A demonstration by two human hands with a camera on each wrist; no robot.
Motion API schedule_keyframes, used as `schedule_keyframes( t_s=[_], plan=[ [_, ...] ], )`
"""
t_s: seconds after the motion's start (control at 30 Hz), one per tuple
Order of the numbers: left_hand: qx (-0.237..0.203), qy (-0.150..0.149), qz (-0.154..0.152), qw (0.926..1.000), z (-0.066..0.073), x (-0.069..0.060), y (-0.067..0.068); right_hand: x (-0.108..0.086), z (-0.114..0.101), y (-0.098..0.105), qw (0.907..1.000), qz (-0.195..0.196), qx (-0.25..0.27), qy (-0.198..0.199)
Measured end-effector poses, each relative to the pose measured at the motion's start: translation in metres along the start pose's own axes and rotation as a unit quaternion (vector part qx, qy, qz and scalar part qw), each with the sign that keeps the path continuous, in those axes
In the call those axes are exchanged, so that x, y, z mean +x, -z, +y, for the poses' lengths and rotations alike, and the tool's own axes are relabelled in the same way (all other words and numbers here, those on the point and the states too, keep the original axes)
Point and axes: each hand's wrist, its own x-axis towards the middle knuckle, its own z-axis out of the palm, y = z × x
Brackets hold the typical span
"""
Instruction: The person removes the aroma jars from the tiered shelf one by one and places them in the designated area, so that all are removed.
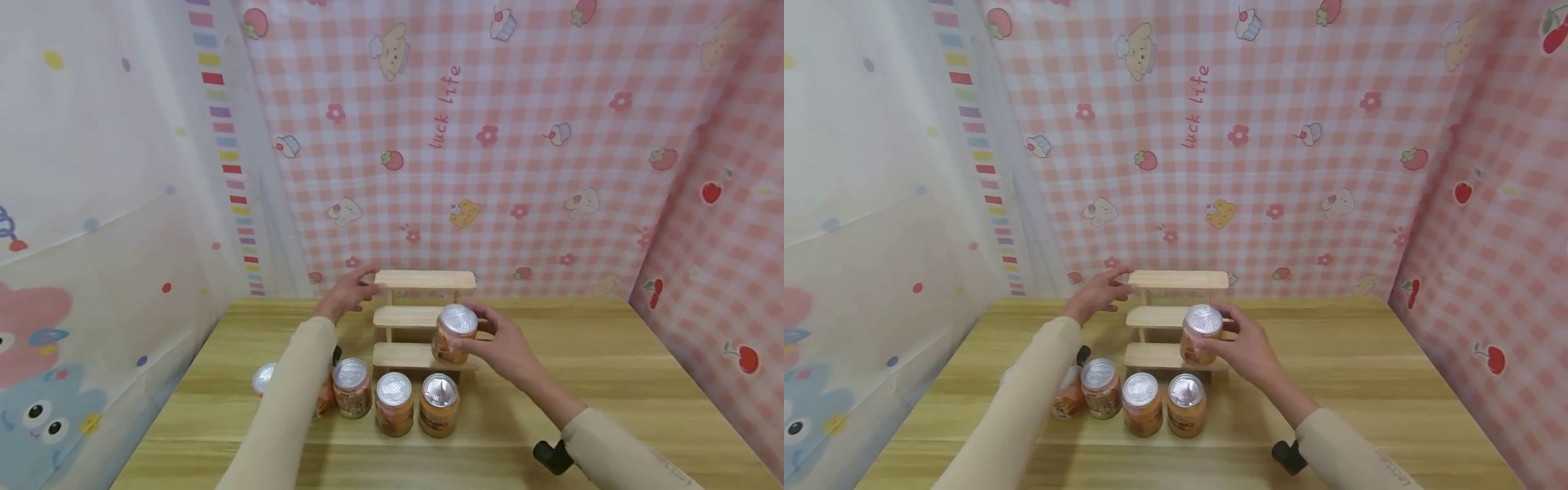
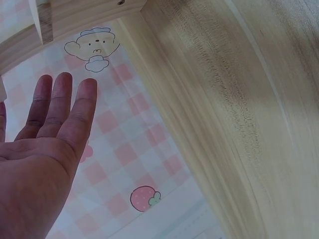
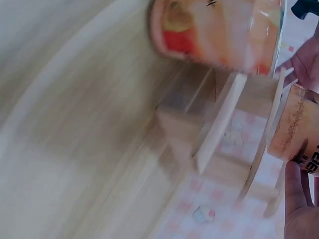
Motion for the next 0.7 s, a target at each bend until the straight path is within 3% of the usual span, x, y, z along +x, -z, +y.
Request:
schedule_keyframes(
  t_s=[0.17, 0.33, 0.47, 0.7],
  plan=[
    [0.003, 0.000, 0.001, 1.0000, -0.002, 0.000, 0.005, -0.018, 0.011, 0.019, 1.0000, 0.000, 0.003, -0.004],
    [0.005, 0.007, 0.000, 1.0000, 0.001, 0.000, 0.004, -0.038, 0.027, 0.023, 0.9997, -0.006, 0.012, -0.019],
    [0.010, 0.010, 0.000, 0.9999, 0.002, 0.000, 0.003, -0.052, 0.045, 0.018, 0.9992, -0.006, 0.012, -0.038],
    [0.046, -0.008, 0.009, 0.9989, 0.000, 0.000, 0.009, -0.067, 0.076, -0.001, 0.9991, -0.028, 0.022, -0.023]
  ],
)
